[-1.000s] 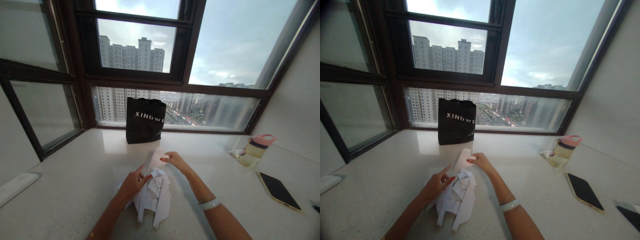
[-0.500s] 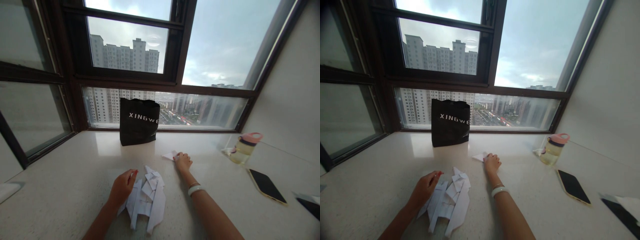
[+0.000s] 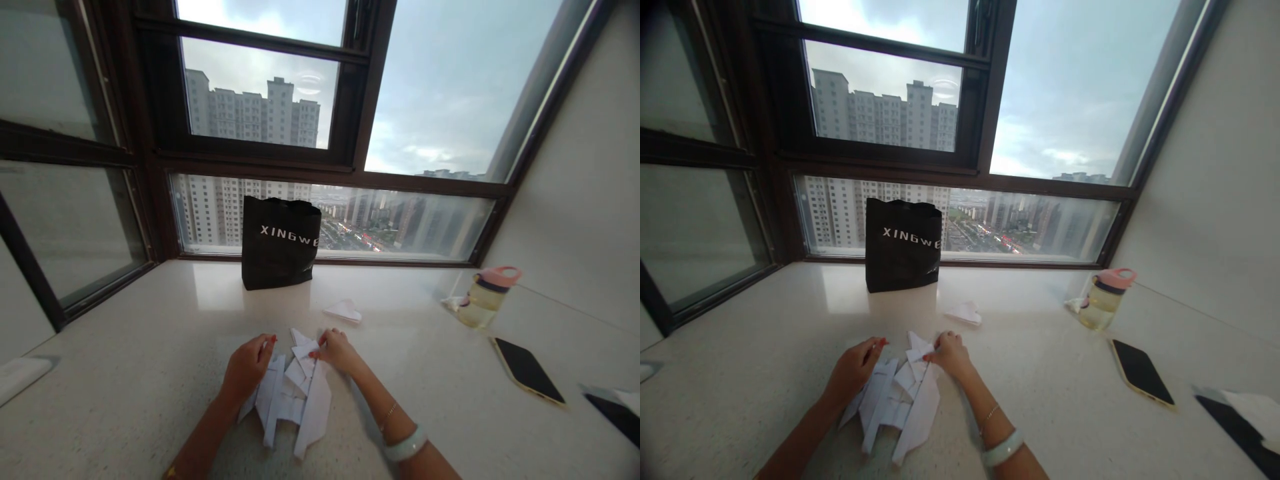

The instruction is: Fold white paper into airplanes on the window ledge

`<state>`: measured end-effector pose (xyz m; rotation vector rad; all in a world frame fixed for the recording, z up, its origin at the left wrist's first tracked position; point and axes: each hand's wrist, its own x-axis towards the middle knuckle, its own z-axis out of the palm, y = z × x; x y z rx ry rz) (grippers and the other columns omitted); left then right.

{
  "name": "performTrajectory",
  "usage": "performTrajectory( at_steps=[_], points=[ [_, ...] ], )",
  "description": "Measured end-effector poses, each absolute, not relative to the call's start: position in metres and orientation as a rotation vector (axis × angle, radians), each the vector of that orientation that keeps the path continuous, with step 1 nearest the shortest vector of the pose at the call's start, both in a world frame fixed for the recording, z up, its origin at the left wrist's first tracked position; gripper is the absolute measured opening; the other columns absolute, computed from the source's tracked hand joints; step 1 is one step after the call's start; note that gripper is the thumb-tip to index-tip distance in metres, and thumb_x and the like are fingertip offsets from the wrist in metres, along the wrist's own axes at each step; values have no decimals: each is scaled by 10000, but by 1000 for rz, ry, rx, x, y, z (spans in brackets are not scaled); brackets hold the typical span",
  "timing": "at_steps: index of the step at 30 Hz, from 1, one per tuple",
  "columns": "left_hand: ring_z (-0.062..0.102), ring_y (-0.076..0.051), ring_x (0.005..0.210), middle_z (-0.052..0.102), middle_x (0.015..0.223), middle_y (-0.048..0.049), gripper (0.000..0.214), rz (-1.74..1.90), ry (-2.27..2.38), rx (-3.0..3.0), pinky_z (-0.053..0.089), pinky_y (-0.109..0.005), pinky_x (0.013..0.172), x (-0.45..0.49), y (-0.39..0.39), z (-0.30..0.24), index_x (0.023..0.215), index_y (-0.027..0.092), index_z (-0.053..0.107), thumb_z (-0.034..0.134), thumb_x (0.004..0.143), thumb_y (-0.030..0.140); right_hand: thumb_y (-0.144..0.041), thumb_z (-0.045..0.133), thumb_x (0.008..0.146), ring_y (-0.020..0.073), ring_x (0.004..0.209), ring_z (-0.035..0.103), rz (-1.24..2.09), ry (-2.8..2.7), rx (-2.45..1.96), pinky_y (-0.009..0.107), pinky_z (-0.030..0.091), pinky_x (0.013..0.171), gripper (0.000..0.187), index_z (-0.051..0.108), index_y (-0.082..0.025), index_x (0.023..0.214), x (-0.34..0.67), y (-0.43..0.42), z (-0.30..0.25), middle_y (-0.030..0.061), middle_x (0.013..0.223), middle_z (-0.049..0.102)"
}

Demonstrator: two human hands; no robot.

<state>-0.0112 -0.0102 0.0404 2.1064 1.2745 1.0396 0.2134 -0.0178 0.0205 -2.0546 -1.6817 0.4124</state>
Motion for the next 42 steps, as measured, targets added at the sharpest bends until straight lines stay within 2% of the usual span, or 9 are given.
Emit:
performTrajectory(
  at_steps=[7, 12, 19, 25, 29, 34, 36, 39, 42],
  points=[
    [408, -98, 403, 455, 466, 39, 464, 1070, 1045, 1654, 306, -203, 412, -4, -5, 37, 890, 137, 613, 366, 755, 506, -436, 604, 614, 70, 448, 372, 721, -1392, -1492, 201, 256, 443, 321, 428, -181, 529, 194, -25, 42, -68, 468, 407],
    [487, -100, 521, 579, 740, -46, 527, 1060, 931, 1330, 325, -192, 406, 2, 0, 34, 857, 133, 621, 457, 670, 597, -541, 579, 609, 43, 310, 238, 1010, -1218, -1268, 201, 127, 343, 376, 495, -175, 587, 176, -37, 49, -96, 353, 338],
    [585, -201, 781, 641, 873, -88, 501, 928, 563, 1208, 426, -294, 710, 5, -14, 40, 1071, 141, 544, 630, 636, 375, -539, 610, 592, 39, 293, 290, 1078, -1225, -1166, 190, 153, 317, 385, 535, -162, 605, 164, -41, 43, -81, 367, 412],
    [602, -192, 757, 638, 911, -84, 805, 906, 522, 1204, 441, -302, 682, 1, -19, 45, 1293, 198, 257, 663, 605, 300, -546, 617, 583, 35, 283, 280, 1110, -1170, -1134, 192, 136, 305, 392, 537, -163, 604, 164, -44, 42, -79, 376, 422],
    [594, -158, 686, 637, 843, -55, 836, 933, 622, 1294, 449, -266, 617, 6, -21, 43, 1308, 211, 212, 666, 620, 347, -542, 620, 575, 41, 276, 282, 1108, -1238, -1184, 193, 142, 304, 384, 503, -177, 553, 158, -44, 39, -84, 348, 402],
    [592, -145, 654, 629, 793, -24, 843, 1101, 711, 1293, 469, -275, 621, 3, -13, 41, 1322, 217, 132, 630, 654, 345, -466, 506, 708, 78, 406, 411, 853, -1345, -1277, 203, 290, 397, 321, 596, -167, 780, 170, -41, 41, -26, 533, 548],
    [590, -141, 667, 628, 839, -30, 766, 1180, 760, 1299, 471, -274, 627, -1, -7, 40, 1304, 217, 183, 600, 673, 346, -388, 492, 731, 105, 540, 479, 661, -1453, -1380, 221, 354, 503, 258, 608, -168, 798, 181, -40, 41, 14, 677, 598],
    [580, -144, 724, 619, 906, -49, 499, 1246, 857, 1392, 461, -249, 633, -7, 0, 40, 1138, 172, 454, 555, 686, 357, -332, 531, 712, 140, 677, 507, 493, -1677, -1596, 245, 367, 613, 187, 617, -167, 706, 194, -40, 36, 35, 732, 598],
    [570, -151, 769, 619, 941, -63, 345, 1243, 953, 1504, 450, -227, 632, -10, 3, 39, 937, 137, 603, 537, 684, 362, -361, 657, 597, 165, 735, 509, 471, -1832, -1833, 247, 353, 628, 212, 631, -182, 708, 194, -41, 29, 29, 736, 586]
  ],
)
